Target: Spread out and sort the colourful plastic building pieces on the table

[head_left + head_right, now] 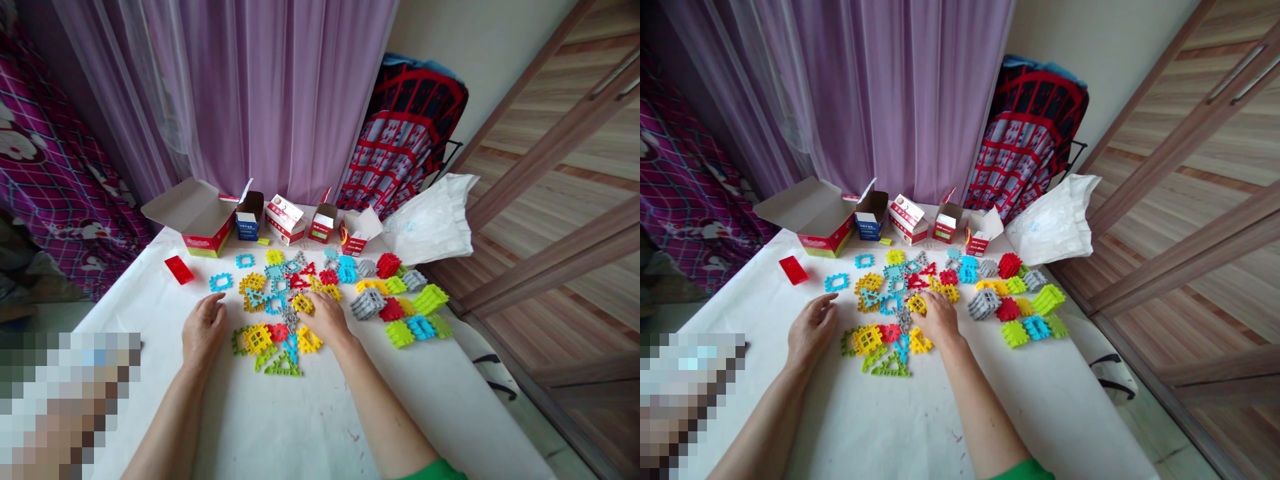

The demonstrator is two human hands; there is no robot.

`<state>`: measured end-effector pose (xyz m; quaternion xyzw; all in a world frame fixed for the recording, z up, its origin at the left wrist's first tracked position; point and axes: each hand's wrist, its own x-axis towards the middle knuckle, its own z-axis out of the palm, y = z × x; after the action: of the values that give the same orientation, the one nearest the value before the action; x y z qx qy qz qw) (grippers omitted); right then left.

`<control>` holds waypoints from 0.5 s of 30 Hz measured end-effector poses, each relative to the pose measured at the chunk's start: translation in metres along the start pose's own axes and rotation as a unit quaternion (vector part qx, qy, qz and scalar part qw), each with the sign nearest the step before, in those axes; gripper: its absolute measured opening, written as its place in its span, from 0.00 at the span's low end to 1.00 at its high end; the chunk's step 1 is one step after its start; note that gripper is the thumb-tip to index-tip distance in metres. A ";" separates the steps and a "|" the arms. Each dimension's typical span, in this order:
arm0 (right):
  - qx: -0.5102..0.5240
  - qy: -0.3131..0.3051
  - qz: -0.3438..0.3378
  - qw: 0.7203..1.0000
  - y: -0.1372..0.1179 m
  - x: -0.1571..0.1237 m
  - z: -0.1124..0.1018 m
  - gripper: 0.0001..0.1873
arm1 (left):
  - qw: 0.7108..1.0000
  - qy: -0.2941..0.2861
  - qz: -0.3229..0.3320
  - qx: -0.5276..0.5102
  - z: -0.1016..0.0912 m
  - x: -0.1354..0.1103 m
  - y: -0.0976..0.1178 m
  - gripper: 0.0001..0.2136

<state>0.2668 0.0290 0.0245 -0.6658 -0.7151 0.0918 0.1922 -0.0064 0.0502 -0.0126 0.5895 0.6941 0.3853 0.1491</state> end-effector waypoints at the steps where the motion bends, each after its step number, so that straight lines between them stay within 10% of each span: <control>1: -0.009 -0.010 0.001 1.000 -0.001 -0.002 -0.002 0.19 | 1.000 0.000 -0.001 -0.003 0.000 0.000 0.000 0.17; 15: 0.005 -0.049 0.019 0.999 0.001 0.001 -0.006 0.30 | 1.000 -0.006 -0.021 0.005 -0.001 0.000 0.005 0.17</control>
<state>0.2697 0.0292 0.0295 -0.6728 -0.7106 0.1314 0.1583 -0.0032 0.0500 -0.0083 0.5781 0.7072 0.3749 0.1582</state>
